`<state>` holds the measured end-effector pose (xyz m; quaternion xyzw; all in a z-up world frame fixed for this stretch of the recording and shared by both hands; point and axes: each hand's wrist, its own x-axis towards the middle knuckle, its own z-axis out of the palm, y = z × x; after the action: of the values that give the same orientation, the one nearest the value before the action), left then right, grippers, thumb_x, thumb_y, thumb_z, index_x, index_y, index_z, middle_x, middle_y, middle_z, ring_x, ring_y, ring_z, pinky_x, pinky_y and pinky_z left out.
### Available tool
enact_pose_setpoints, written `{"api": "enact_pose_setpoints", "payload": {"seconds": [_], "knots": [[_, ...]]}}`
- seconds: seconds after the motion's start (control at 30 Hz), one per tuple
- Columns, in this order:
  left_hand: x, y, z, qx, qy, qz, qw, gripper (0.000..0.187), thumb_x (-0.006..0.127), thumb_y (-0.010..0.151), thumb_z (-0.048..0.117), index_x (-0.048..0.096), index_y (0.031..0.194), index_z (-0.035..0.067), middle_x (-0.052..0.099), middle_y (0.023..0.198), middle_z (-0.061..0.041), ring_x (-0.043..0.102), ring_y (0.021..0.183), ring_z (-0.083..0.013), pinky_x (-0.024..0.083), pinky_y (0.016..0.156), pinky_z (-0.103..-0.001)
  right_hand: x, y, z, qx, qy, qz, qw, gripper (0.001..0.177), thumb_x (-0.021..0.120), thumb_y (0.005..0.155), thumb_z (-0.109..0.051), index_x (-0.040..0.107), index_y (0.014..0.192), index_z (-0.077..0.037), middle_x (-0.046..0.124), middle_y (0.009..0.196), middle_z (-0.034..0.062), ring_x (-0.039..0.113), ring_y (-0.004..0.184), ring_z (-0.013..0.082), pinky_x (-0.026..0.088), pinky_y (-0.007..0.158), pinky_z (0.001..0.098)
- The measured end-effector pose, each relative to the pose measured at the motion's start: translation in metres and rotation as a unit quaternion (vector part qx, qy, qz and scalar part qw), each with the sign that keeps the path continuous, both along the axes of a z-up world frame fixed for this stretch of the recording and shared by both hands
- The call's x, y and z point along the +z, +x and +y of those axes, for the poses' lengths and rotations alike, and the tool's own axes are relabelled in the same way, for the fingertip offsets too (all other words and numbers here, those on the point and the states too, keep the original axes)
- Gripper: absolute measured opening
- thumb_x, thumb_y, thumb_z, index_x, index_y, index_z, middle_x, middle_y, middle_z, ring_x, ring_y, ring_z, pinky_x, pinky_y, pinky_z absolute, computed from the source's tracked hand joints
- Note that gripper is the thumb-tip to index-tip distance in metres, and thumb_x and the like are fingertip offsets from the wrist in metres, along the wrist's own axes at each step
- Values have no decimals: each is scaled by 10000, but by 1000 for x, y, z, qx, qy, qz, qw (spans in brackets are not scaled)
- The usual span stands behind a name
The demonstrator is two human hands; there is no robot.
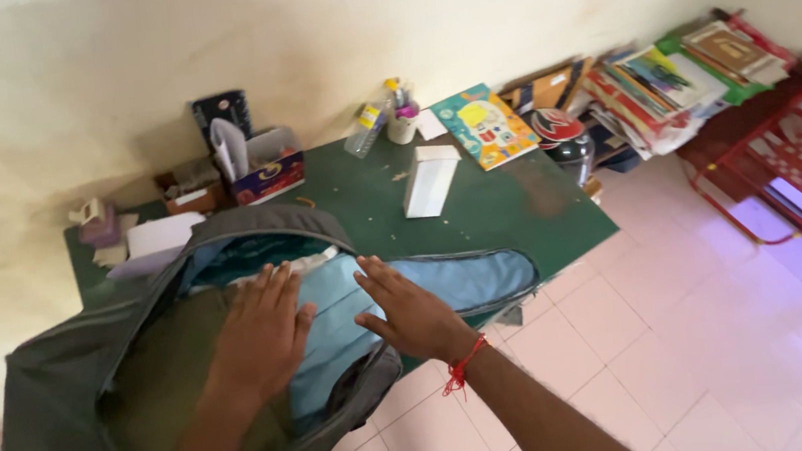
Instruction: The person folds a green cloth and places it into a grey bag on a green table. They then pick up a white rectangular box, place it inside the bag, and zip the bag closed.
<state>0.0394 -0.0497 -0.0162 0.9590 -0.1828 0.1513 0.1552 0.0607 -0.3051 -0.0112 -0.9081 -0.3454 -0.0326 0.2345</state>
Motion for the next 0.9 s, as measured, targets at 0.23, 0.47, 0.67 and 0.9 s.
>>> {"api": "enact_pose_setpoints", "payload": {"seconds": [0.23,0.47,0.67,0.9], "knots": [[6,15,-28,-55,5,17,998,593,382,1044,432,481,1438,0,462,1529,-192,389,1443,-377,273,1173,-550,4,-16,-21,-80,18,-35,996,669,607,1019,-435,462,1489,19,354,1625,237,334,1516,386,353,1194,451],[1,38,-57,-90,-2,28,996,594,368,1059,442,478,1446,6,477,1513,-213,397,1443,-384,272,1186,-547,3,-13,-46,-164,59,-54,983,686,672,982,-412,466,1465,30,347,1618,249,355,1500,419,384,1173,460],[-3,67,-93,-127,-26,31,991,657,449,1032,473,442,1463,-23,474,1504,-245,409,1425,-409,292,1182,-532,-3,10,-69,-239,82,-50,966,753,708,954,-400,399,1514,-4,310,1630,250,362,1471,444,417,1130,474],[-4,115,-134,-155,-50,10,987,677,575,967,402,410,1472,-16,467,1505,-256,431,1398,-424,323,1155,-532,0,59,-100,-275,84,39,957,827,721,898,-382,320,1544,-58,230,1670,215,379,1460,424,469,1056,457]]}}
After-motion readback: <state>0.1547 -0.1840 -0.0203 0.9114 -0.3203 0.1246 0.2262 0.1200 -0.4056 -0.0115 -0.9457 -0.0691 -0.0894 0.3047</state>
